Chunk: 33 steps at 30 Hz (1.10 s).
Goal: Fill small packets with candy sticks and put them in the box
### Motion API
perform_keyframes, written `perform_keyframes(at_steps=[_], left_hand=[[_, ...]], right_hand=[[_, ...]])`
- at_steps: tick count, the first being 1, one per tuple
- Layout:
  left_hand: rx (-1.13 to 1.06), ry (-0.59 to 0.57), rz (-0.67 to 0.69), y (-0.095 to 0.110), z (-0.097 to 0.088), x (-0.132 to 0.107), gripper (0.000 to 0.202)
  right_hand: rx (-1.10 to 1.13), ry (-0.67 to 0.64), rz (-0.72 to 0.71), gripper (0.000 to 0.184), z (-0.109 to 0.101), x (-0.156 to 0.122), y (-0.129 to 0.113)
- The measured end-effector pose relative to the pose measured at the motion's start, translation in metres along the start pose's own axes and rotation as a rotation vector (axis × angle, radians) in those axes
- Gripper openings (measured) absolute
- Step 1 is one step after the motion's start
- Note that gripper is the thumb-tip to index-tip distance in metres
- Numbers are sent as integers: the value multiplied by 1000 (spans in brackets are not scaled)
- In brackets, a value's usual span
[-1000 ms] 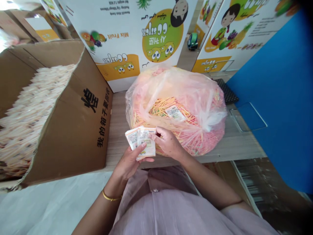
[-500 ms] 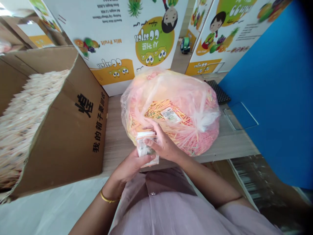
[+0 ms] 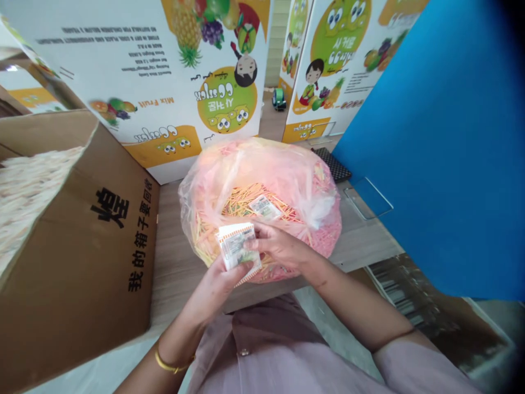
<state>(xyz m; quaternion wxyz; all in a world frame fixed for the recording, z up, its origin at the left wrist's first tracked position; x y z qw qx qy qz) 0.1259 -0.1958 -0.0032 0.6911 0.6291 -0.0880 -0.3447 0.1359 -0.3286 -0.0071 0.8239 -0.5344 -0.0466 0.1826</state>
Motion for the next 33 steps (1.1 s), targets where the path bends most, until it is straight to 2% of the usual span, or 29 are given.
perform_keyframes(at_steps=[4, 7, 9, 11, 13, 14, 16, 19, 22, 25, 27, 30, 33], left_hand=[[75, -24, 112, 15, 19, 17, 43], [219, -87, 147, 17, 27, 32, 48], [409, -27, 258, 21, 23, 44, 48], [687, 107, 446, 28, 15, 53, 45], [979, 192, 609, 32, 14, 59, 42], [1102, 199, 658, 30, 16, 62, 42], [1283, 186, 704, 23, 20, 66, 43], [1433, 188, 714, 8, 25, 67, 40], [1487, 219, 697, -4, 25, 65, 33], [1477, 226, 670, -9, 24, 64, 33], [1463, 213, 653, -10, 24, 64, 34], [1445, 204, 643, -9, 24, 64, 35], [1436, 204, 647, -9, 23, 64, 35]], right_hand=[[87, 67, 6, 36, -17, -9, -11], [7, 168, -22, 34, -49, -12, -33], [-40, 242, -23, 32, -76, -9, -49], [-57, 343, 10, 25, -103, -2, -60], [-88, 425, 80, 14, -122, 8, -61], [-121, 446, 125, 10, -128, 13, -58], [-266, 458, 212, 11, -131, 22, -50], [-661, 469, 256, 13, -127, 32, -42], [-1019, 482, 207, 17, -123, 40, -43], [-1222, 464, 136, 22, -121, 48, -44], [-1197, 440, 120, 18, -120, 54, -40], [-995, 447, 138, 7, -119, 60, -33], [-799, 412, 194, 13, -117, 64, -26]])
Point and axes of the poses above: each hand's wrist, its own x-axis towards the middle knuckle, its own z-axis out of the palm, y = z × x, the point moved 6 cm from there along x, towards the middle knuckle
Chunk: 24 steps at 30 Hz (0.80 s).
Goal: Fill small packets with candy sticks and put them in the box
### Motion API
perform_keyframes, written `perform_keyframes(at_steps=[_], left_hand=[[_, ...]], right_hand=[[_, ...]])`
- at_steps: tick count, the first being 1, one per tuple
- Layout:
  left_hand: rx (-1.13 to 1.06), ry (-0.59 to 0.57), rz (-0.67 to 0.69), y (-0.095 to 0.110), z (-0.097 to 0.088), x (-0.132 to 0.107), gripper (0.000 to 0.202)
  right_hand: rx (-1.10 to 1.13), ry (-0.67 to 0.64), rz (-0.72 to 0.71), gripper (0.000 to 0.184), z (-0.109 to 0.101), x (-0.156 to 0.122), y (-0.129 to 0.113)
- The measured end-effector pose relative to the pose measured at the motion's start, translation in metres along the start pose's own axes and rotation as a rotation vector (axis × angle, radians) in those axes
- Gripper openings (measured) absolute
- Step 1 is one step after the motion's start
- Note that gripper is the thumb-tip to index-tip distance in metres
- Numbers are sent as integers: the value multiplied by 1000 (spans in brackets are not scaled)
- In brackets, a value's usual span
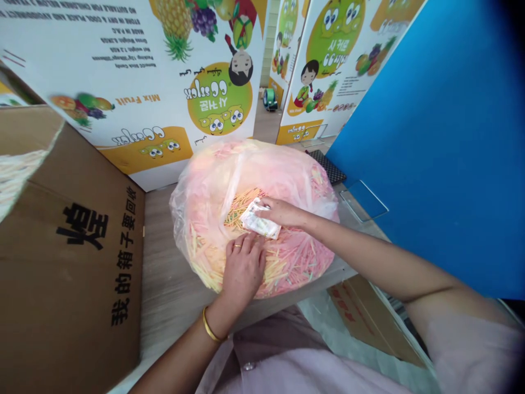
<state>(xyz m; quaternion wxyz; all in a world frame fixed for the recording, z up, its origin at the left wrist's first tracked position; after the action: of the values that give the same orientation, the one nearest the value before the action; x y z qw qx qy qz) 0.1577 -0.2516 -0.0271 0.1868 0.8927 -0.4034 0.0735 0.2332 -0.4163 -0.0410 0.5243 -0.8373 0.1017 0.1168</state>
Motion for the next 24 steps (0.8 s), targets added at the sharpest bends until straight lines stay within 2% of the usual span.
perform_keyframes(at_steps=[3, 7, 11, 14, 19, 22, 24], left_hand=[[4, -1, -5, -1, 0, -1, 35], [69, -30, 28, 0, -3, 2, 31], [195, -118, 23, -5, -9, 11, 34], [205, -166, 40, -15, -15, 18, 23], [-16, -88, 213, -24, -26, 19, 20], [-123, -125, 248, -25, -26, 15, 20], [-152, -127, 240, -26, -30, 15, 14]], right_hand=[[40, -43, 6, 15, -1, 0, 2], [-90, 74, -99, 19, -16, -6, 4], [-174, 143, -186, 25, -18, -14, 4], [97, 139, -185, 28, -25, -12, 7], [699, 215, -85, 32, -63, 3, 16], [827, 183, -91, 26, -74, 3, 7], [777, 54, -75, 24, -64, -1, -1]])
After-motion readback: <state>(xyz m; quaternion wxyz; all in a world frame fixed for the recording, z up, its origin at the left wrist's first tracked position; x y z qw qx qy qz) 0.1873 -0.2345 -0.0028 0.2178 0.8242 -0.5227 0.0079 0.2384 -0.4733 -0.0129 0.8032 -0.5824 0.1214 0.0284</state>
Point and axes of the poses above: each hand's wrist, its own x-axis towards the middle knuckle, its own z-axis out of the palm, y = z × x, the point moved 6 cm from there along x, towards the middle knuckle
